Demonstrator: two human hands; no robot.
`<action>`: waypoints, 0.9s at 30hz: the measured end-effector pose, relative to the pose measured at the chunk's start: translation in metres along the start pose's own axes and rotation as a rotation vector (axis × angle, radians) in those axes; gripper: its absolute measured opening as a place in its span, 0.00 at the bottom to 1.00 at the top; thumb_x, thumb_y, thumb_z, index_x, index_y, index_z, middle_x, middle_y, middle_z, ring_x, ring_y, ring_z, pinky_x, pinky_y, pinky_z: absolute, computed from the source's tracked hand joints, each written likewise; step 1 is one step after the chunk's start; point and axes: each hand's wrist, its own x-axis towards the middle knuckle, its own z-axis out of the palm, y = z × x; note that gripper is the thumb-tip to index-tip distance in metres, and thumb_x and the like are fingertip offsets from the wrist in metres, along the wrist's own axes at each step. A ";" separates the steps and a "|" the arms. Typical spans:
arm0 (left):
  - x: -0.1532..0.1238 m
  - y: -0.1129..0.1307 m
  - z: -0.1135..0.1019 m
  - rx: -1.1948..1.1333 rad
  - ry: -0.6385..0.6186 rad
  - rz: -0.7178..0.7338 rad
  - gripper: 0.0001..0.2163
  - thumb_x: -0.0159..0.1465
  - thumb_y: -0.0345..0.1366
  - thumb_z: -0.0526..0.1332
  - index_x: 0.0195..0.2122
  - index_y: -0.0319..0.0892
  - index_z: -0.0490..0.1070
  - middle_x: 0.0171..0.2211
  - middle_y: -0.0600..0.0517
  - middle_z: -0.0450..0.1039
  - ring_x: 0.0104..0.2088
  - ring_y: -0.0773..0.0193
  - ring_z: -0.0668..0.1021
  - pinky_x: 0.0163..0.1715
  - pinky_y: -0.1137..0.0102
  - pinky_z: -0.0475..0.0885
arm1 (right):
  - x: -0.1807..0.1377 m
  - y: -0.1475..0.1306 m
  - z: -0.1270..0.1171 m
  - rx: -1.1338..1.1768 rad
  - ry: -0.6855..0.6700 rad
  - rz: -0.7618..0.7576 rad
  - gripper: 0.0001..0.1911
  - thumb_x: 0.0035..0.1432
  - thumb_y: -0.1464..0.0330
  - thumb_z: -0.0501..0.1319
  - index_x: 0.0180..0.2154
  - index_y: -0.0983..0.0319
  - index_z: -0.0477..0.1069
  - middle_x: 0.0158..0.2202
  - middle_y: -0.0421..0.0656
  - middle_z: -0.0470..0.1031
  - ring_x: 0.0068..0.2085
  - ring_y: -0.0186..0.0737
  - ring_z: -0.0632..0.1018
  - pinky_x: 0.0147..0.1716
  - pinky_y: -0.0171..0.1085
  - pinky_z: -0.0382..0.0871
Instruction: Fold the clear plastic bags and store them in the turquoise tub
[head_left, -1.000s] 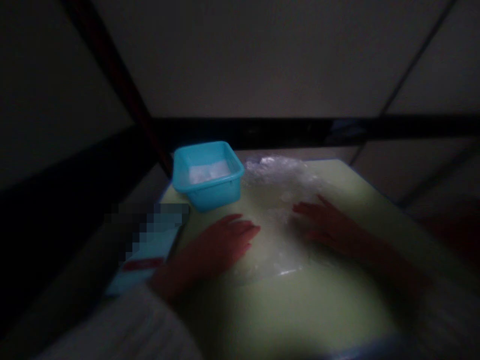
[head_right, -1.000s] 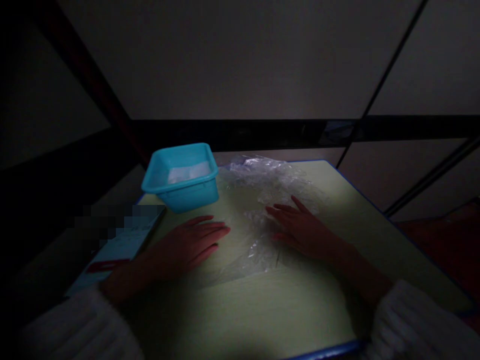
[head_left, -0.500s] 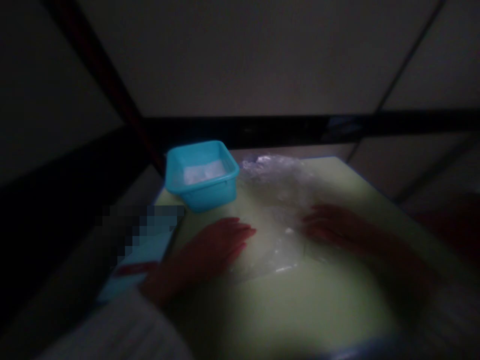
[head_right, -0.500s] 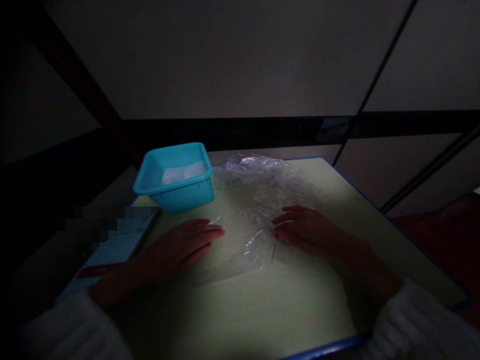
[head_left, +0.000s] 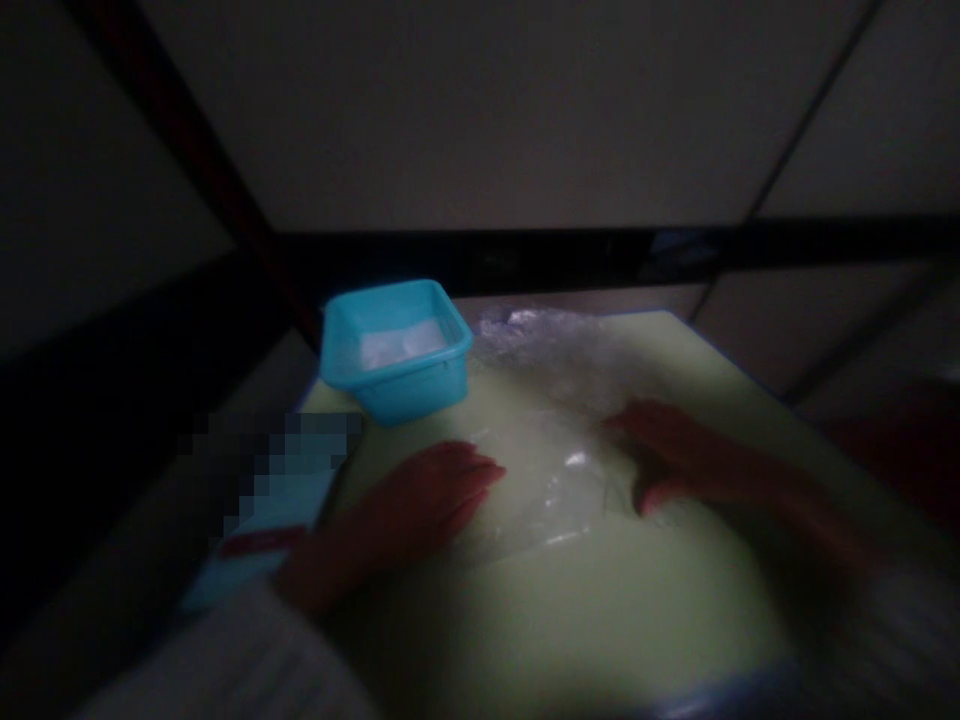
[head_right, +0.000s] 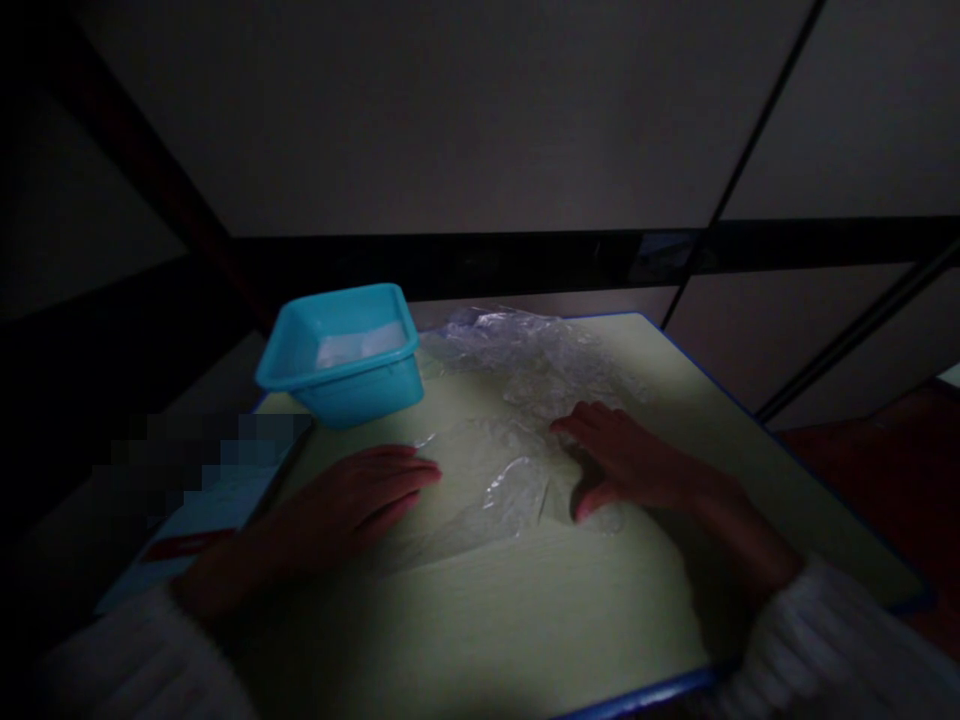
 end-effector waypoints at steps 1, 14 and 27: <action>0.000 -0.001 0.001 0.002 0.007 0.003 0.14 0.69 0.32 0.48 0.53 0.41 0.67 0.52 0.48 0.72 0.53 0.58 0.72 0.56 0.58 0.66 | 0.000 0.003 0.002 -0.025 0.004 0.004 0.45 0.44 0.41 0.62 0.59 0.58 0.59 0.51 0.51 0.67 0.50 0.56 0.70 0.47 0.50 0.63; 0.006 0.006 -0.006 0.017 0.002 0.054 0.13 0.69 0.31 0.49 0.49 0.39 0.69 0.48 0.48 0.75 0.49 0.60 0.75 0.55 0.59 0.66 | -0.008 0.043 0.007 -0.240 0.079 0.096 0.56 0.41 0.36 0.58 0.65 0.57 0.47 0.53 0.56 0.64 0.51 0.61 0.67 0.46 0.55 0.62; 0.007 0.023 -0.015 0.059 0.023 0.086 0.14 0.65 0.26 0.50 0.50 0.38 0.68 0.46 0.48 0.76 0.49 0.57 0.74 0.50 0.62 0.69 | -0.010 0.070 0.014 -0.427 0.198 0.176 0.51 0.46 0.39 0.58 0.64 0.60 0.51 0.55 0.57 0.64 0.54 0.63 0.66 0.48 0.56 0.61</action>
